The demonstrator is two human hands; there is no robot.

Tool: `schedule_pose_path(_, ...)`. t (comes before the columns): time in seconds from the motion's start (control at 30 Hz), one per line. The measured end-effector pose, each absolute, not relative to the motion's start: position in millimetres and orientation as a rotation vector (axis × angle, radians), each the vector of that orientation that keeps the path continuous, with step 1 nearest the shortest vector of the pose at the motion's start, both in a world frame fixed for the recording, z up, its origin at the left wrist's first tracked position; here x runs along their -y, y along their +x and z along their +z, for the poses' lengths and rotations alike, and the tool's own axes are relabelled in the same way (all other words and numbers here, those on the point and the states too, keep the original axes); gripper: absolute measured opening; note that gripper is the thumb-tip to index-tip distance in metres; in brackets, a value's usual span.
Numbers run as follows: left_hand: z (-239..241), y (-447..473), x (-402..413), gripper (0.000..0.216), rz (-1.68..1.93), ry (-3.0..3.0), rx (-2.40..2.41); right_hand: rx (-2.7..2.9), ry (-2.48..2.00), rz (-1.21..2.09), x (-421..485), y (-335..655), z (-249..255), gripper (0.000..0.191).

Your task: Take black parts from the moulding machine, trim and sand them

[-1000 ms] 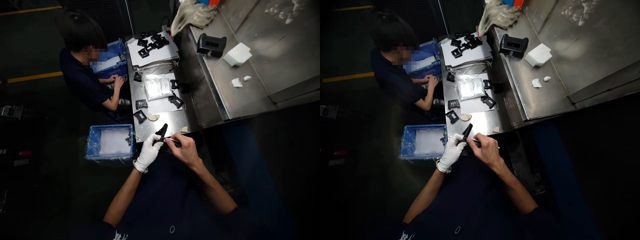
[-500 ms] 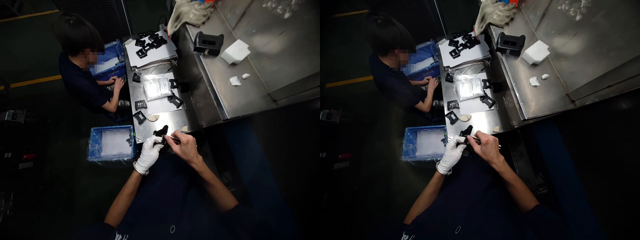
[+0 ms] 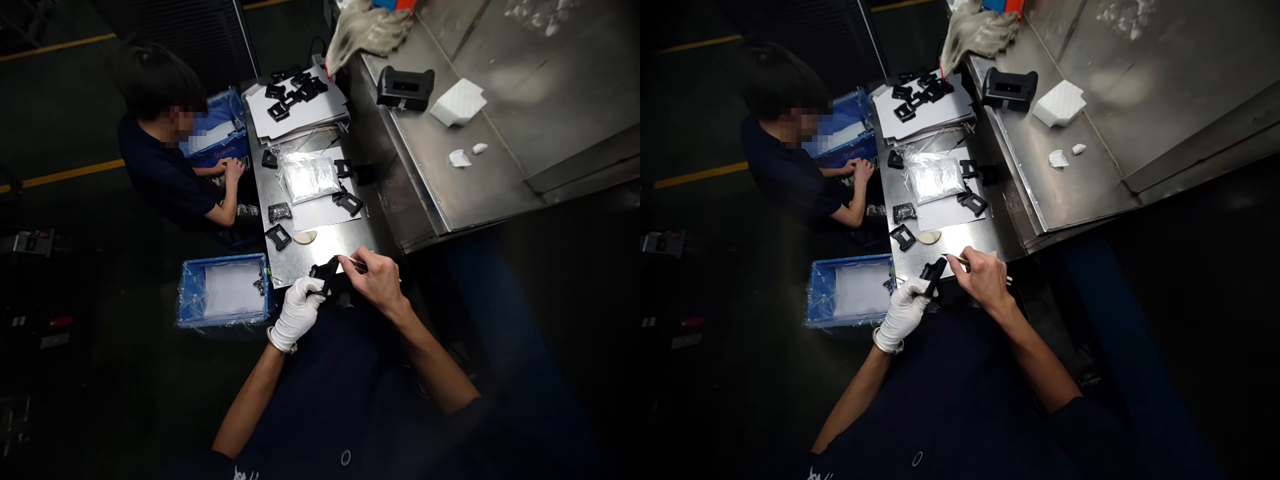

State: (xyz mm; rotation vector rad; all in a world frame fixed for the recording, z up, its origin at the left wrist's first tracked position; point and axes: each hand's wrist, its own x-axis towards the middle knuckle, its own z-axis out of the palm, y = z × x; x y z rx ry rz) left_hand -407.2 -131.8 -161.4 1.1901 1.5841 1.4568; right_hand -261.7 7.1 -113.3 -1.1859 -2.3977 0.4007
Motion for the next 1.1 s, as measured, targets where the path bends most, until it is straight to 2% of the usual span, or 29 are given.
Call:
schedule_pose_path(0.2,-157.6,-409.4,135.1,0.011,1.487,1.122,-1.534,2.321,-1.196,0.428,-9.9,-258.7,-108.5,0.041)
schedule_pose_path(0.47,-168.0,-408.6,136.6,0.012,1.506,1.034,-1.614,2.501,-0.905,0.52,39.4,-264.1,-98.3,0.039)
schedule_pose_path(0.73,-160.8,-407.0,145.4,0.012,1.496,1.207,-1.536,2.366,-1.113,0.432,7.8,-257.1,-107.4,0.039)
schedule_pose_path(0.83,-159.3,-406.6,145.5,0.009,1.481,1.246,-1.523,2.262,-1.12,0.695,1.1,-253.8,-104.9,0.036)
schedule_pose_path(1.0,-147.1,-403.3,142.6,0.01,1.349,1.246,-1.623,2.227,-0.894,1.347,11.6,-252.0,-99.3,0.035)
schedule_pose_path(1.1,-141.7,-399.5,140.3,0.017,1.357,1.137,-1.581,2.267,-0.778,1.541,19.5,-252.3,-103.3,0.03)
